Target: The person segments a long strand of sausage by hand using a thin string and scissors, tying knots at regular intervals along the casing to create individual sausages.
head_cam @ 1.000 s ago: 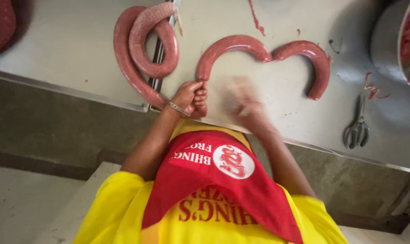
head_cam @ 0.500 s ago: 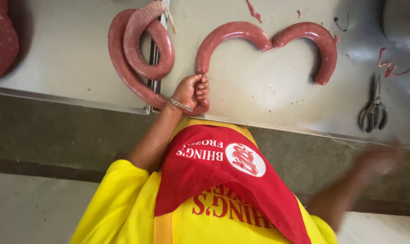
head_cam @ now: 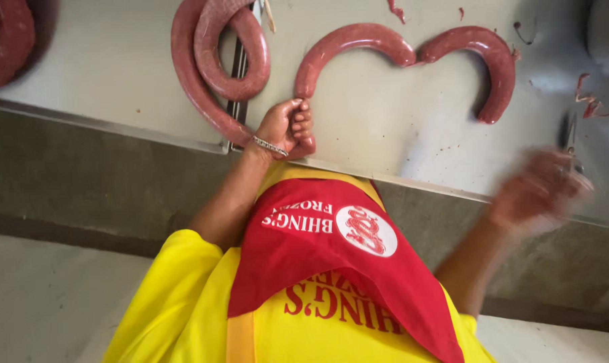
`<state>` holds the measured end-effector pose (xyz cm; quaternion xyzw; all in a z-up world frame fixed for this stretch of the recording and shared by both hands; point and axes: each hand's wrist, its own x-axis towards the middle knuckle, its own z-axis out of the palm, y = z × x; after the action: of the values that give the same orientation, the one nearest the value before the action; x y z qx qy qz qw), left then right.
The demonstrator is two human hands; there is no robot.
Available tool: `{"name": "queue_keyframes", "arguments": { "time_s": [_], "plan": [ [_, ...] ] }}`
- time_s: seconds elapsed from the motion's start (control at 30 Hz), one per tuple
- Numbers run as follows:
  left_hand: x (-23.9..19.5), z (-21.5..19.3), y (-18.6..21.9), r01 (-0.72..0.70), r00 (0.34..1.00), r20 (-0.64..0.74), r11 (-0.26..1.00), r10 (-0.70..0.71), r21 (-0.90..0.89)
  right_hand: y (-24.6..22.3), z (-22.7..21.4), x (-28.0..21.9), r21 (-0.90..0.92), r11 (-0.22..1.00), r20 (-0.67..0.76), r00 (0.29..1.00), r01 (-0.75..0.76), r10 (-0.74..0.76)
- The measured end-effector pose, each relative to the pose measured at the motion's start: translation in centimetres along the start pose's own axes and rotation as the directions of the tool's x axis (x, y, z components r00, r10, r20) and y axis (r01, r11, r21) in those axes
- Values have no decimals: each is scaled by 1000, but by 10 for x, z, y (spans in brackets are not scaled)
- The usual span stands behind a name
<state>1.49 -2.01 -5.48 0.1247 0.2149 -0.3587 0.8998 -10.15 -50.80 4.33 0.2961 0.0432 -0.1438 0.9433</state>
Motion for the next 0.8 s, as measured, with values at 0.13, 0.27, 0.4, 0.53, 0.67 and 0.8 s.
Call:
{"name": "queue_keyframes", "arguments": {
  "time_s": [0.13,0.27,0.4,0.53,0.67,0.8],
  "plan": [
    [-2,18,-2,59,996,-71,990,-50,127,-20,32,-76,-979,41,203,972,199,116],
    [0,22,-3,92,993,-87,977,-76,193,-49,-16,-122,-340,-877,-359,908,-341,-214],
    [9,12,-7,72,995,-93,955,-47,287,-78,-20,-156,-563,-706,-307,902,-428,-302],
    [15,19,-13,-34,998,-39,956,47,292,-89,-78,-130,-37,-872,-333,829,-488,-449],
    [2,25,-15,-106,987,-65,895,148,434,-79,-53,-131,-580,-511,-242,734,-634,-635],
    [-6,32,-25,-87,976,-81,705,201,704,-83,-2,-79,-690,-506,-169,795,-517,-582]
  ]
}}
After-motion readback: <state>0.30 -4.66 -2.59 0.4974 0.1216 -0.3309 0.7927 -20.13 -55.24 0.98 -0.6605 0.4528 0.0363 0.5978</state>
